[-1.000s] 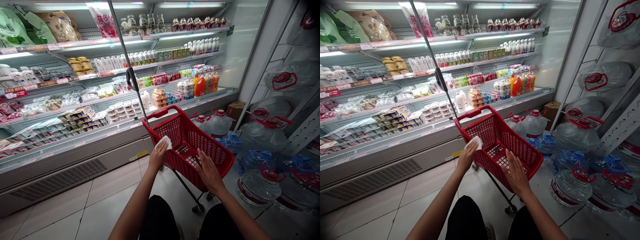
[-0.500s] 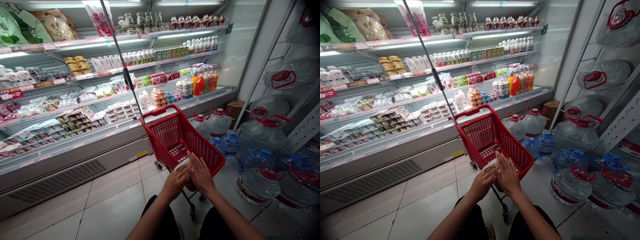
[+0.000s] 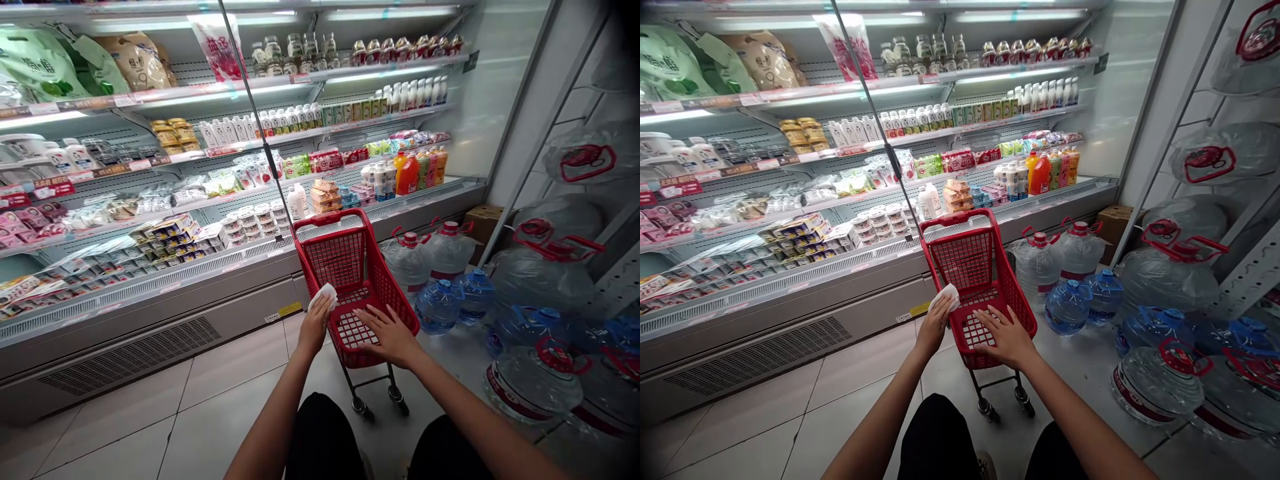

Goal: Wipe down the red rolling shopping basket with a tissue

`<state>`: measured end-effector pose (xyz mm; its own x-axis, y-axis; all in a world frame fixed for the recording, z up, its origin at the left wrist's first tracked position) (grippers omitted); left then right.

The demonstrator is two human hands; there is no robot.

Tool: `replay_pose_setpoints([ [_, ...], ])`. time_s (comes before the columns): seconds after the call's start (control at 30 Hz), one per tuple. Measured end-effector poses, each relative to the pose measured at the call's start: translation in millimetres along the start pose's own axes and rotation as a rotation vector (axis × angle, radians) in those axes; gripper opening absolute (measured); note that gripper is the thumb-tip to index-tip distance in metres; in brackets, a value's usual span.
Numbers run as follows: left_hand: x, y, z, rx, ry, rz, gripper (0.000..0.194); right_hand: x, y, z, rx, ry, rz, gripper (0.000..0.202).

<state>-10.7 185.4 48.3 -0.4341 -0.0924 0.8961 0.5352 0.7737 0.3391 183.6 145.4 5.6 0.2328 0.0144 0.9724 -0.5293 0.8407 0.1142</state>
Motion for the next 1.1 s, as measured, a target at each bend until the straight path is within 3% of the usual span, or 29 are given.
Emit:
replay_pose_setpoints([
  [0.1, -4.9, -19, -9, 0.035, -0.042, -0.017, 0.047, -6, 9, 5, -0.128, 0.011, -0.011, 0.087],
  [0.23, -24.4, -61, -44, -0.061, -0.026, 0.017, 0.048, -9, 12, 15, -0.210, 0.007, -0.042, 0.090],
  [0.37, -28.1, -87, -57, -0.112, 0.050, 0.063, 0.049, -3, 9, 18, -0.095, -0.016, -0.061, 0.084],
  [0.5, -15.5, -83, -44, -0.134, 0.103, 0.088, 0.051, 17, -5, -1, 0.106, -0.073, -0.078, 0.078],
  [0.6, -8.4, -75, -26, -0.029, 0.082, 0.011, 0.052, 26, -13, -16, 0.134, -0.098, -0.088, 0.075],
  [0.7, -11.3, -72, -18, 0.108, 0.032, -0.107, 0.052, 22, -11, -8, 0.128, -0.082, -0.100, 0.067],
  [0.77, -22.1, -71, -29, 0.127, -0.001, -0.141, 0.053, 18, -7, 1, 0.050, -0.060, -0.143, 0.064],
  [0.87, -49.1, -67, -66, 0.038, -0.053, -0.100, 0.054, 15, -1, 17, -0.073, -0.039, -0.202, 0.065],
  [0.97, -67.5, -67, -93, 0.007, -0.076, -0.092, 0.057, 15, 0, 34, -0.104, -0.025, -0.219, 0.069],
  [1.03, -69.4, -69, -98, -0.015, -0.045, -0.073, 0.057, 16, 0, 43, -0.075, -0.019, -0.198, 0.072],
  [1.1, -62.1, -74, -90, -0.057, 0.014, -0.042, 0.056, 17, 0, 45, -0.027, -0.023, -0.164, 0.074],
])
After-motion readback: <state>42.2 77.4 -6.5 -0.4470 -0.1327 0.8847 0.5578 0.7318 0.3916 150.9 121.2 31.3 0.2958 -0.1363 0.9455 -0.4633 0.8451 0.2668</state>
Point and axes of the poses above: each hand's wrist, its own y-axis towards the middle knuckle, its own x-axis out of the back of the hand, z = x × y, the point moved 8 cm from there along y, towards the middle knuckle, and after that the axes turned 12 degrees about z, right-handed, at the moved point
